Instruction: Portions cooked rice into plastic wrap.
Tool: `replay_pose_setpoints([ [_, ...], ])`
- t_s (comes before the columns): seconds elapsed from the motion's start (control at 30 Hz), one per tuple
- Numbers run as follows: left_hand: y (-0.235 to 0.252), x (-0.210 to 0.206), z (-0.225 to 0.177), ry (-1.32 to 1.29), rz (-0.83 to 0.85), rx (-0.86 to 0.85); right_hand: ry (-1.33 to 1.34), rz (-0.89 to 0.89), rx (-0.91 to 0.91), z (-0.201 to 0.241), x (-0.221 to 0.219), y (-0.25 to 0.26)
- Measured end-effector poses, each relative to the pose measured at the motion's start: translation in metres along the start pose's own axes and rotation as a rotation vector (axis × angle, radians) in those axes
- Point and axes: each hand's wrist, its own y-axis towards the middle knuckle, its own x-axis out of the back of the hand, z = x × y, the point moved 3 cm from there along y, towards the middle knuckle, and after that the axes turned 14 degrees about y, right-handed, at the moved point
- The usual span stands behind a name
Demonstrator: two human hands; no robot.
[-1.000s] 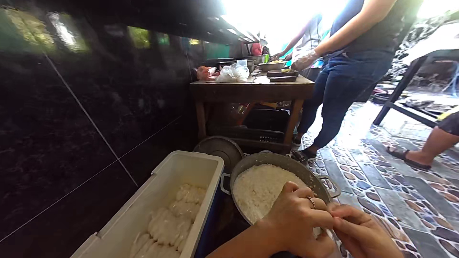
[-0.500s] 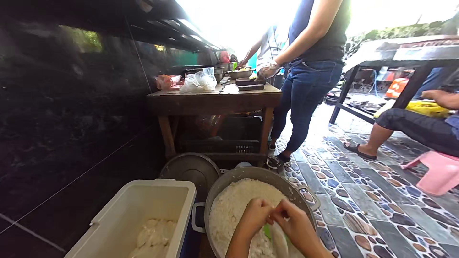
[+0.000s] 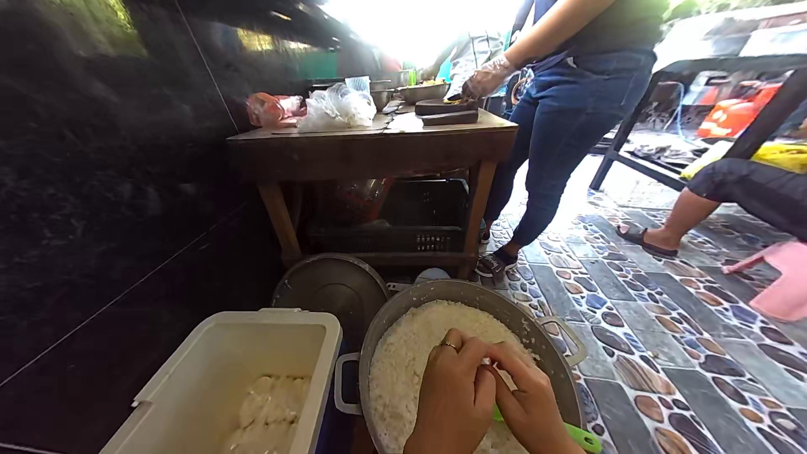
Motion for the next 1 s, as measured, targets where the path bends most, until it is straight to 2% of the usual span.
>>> replay_pose_setpoints([
  [0.13, -0.007, 0.02, -0.016, 0.069, -0.039, -0.105, 0.122, -0.043, -0.029, 0.013, 0.008, 0.007],
  [0.23, -0.011, 0.023, -0.022, -0.169, 0.009, -0.088, 0.226, -0.158, -0.194, 0.023, 0.014, 0.005],
  [0.3, -0.008, 0.02, -0.019, -0.405, 0.026, 0.035, 0.302, -0.182, -0.312, 0.03, 0.015, 0.005],
  [0.37, -0.003, 0.014, -0.012, -0.597, 0.078, 0.134, 0.386, -0.111, -0.387, 0.028, 0.017, 0.002],
  [0.43, -0.001, 0.009, -0.004, -0.726, 0.102, 0.159, 0.527, -0.024, -0.492, 0.02, 0.02, -0.001],
  [0.53, 0.001, 0.007, 0.0, -0.83, 0.04, 0.162, 0.657, 0.042, -0.593, 0.025, 0.018, -0.003],
  [0.63, 0.004, 0.004, -0.001, -0.851, -0.046, 0.28, 0.678, 0.197, -0.592, 0.024, 0.012, -0.005],
  [0.77, 0.014, 0.004, 0.02, -0.896, -0.173, 0.45, 0.754, 0.289, -0.511, 0.005, 0.015, -0.009],
  [0.8, 0.017, 0.006, 0.024, -0.922, -0.152, 0.462, 0.706, 0.294, -0.492, 0.004, 0.014, -0.01],
  [0.87, 0.015, 0.008, 0.022, -0.91, 0.071, 0.354, 0.619, 0.22, -0.447, 0.004, 0.014, -0.012],
  [0.93, 0.005, 0.005, 0.005, -0.735, 0.351, 0.215, 0.531, 0.069, -0.346, 0.008, 0.017, -0.011],
  [1.0, -0.002, 0.005, -0.018, -0.469, 0.481, 0.156, 0.45, -0.019, -0.208, 0.014, 0.021, -0.007],
])
